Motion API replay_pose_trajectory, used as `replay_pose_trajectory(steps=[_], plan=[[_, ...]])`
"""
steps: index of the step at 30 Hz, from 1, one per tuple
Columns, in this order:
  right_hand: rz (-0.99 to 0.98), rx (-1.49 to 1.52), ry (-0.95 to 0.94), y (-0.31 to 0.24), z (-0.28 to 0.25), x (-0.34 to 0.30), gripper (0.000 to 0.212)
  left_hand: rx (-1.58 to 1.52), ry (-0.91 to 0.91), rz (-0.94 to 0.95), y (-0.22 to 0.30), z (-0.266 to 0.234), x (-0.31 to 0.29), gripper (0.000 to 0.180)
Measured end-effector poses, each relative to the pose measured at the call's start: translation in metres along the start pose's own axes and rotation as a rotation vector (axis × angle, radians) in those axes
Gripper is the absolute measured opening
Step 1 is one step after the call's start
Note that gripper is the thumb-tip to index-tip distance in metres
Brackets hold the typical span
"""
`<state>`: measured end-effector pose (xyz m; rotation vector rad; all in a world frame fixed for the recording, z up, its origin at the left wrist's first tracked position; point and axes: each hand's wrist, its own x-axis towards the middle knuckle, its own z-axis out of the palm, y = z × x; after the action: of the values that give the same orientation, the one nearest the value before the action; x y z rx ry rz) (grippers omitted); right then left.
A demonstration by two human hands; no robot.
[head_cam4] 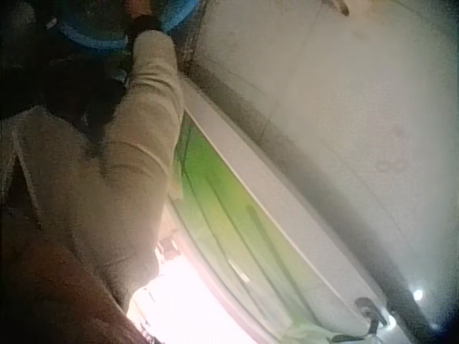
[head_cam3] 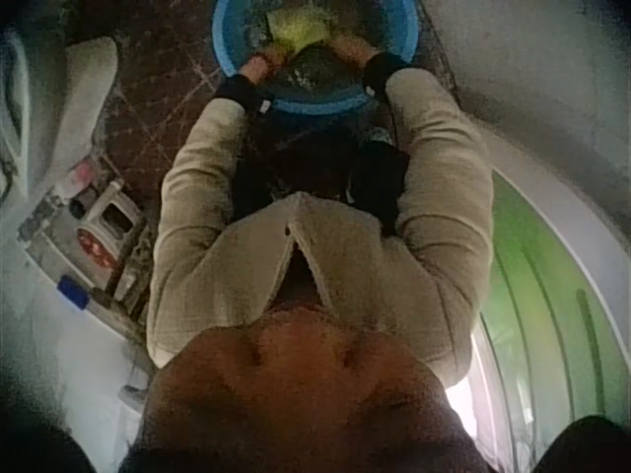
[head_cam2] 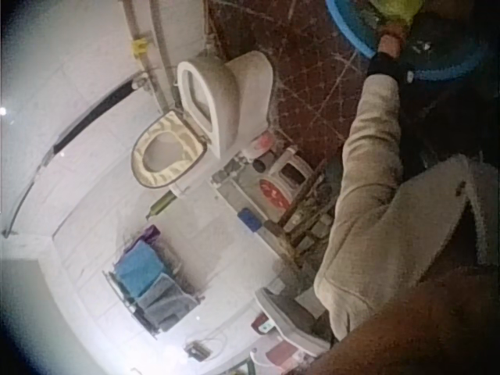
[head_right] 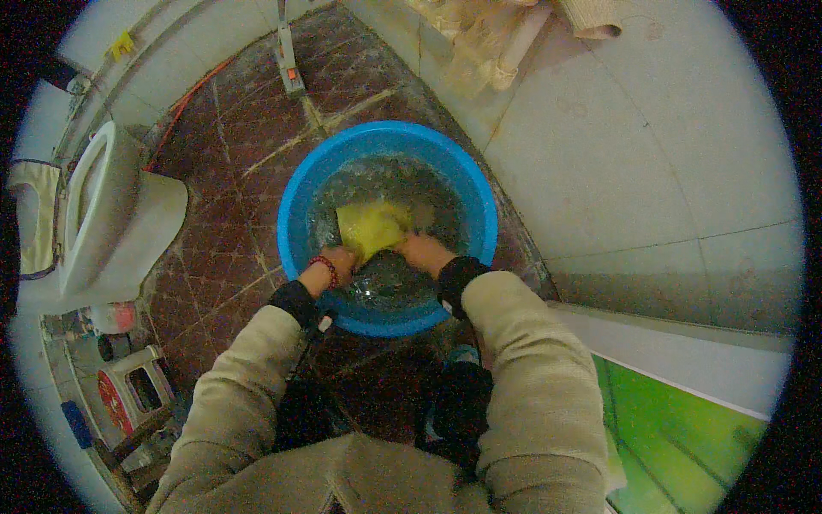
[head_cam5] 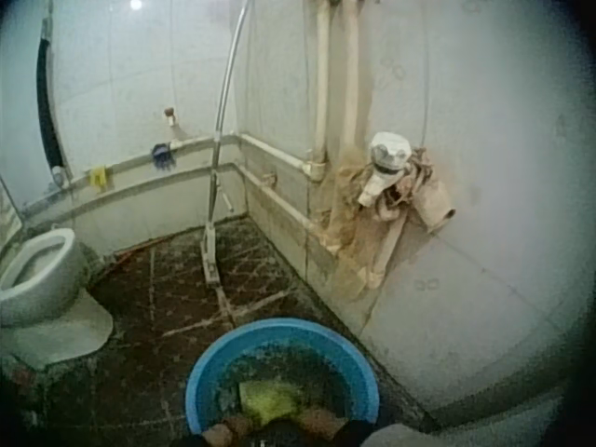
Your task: The person washes a cloth in a blue basin, scrubs the toilet bowl with a red brush, and rinses the cloth again. The person handles the basin, cloth, and brush throughout the sequence.
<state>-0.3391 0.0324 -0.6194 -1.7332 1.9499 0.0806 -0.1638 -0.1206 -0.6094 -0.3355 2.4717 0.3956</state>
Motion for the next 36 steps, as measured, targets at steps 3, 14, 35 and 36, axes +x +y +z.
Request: replay_pose_trajectory(steps=[3, 14, 35, 36], plan=[[-0.108, 0.009, -0.172, -0.011, -0.009, -0.002, 0.04, -0.143, -0.18, 0.143, 0.005, -0.006, 0.0, 0.025], [-0.181, 0.482, 0.106, -0.038, -0.163, -0.013, 0.04, -0.963, 0.61, 0.301, 0.022, -0.121, -0.04, 0.039], [-0.218, 0.535, 0.252, -0.003, -0.278, -0.102, 0.029, -1.753, 0.573, -0.207, 0.034, -0.107, -0.018, 0.044], [-0.106, 0.457, 0.124, 0.008, -0.267, -0.096, 0.036, -1.83, 0.54, -0.09, 0.034, -0.112, -0.024, 0.042]])
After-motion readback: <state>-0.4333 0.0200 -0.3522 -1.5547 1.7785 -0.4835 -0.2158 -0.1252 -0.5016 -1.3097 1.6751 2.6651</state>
